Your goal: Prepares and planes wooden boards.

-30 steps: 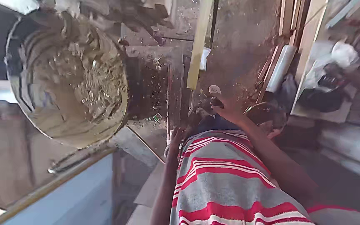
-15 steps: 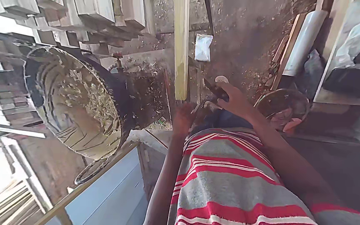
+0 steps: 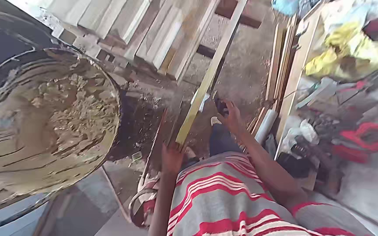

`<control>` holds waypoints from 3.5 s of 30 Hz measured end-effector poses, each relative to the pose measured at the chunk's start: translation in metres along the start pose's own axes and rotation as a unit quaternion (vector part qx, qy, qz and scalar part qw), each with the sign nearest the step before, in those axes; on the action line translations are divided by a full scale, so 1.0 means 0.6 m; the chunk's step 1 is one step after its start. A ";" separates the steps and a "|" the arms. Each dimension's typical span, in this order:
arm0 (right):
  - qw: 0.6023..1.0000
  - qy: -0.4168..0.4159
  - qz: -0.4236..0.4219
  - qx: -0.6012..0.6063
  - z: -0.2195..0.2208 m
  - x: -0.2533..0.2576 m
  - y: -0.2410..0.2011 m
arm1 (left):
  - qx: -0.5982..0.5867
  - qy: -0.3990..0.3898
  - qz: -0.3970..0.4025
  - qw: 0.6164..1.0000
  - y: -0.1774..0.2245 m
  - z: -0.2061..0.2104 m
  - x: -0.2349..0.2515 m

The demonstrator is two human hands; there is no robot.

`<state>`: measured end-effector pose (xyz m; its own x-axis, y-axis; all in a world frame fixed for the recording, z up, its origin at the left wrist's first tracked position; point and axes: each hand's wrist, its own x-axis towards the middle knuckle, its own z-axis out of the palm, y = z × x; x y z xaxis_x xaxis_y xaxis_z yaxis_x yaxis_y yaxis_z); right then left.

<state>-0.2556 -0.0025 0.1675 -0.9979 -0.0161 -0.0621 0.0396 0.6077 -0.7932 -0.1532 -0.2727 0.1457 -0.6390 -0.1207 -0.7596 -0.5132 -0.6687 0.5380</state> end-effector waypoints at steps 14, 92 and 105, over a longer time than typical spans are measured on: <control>0.999 -0.038 -0.006 0.038 -0.235 0.396 0.149 | 0.716 0.038 0.357 0.599 0.074 0.450 0.099; 0.953 -0.156 0.125 -0.226 -0.241 0.474 -0.107 | 0.643 -0.043 0.038 0.764 0.132 0.451 0.189; 0.948 -0.218 0.158 -0.167 -0.261 0.386 -0.106 | 0.715 0.028 0.107 0.690 0.098 0.469 0.168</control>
<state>-0.4972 0.0796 0.2988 -0.8201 -0.0744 -0.5674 0.2421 0.8533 -0.4618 -0.4091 -0.1178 0.2033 -0.7857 -0.1600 -0.5976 -0.4767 0.7723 0.4200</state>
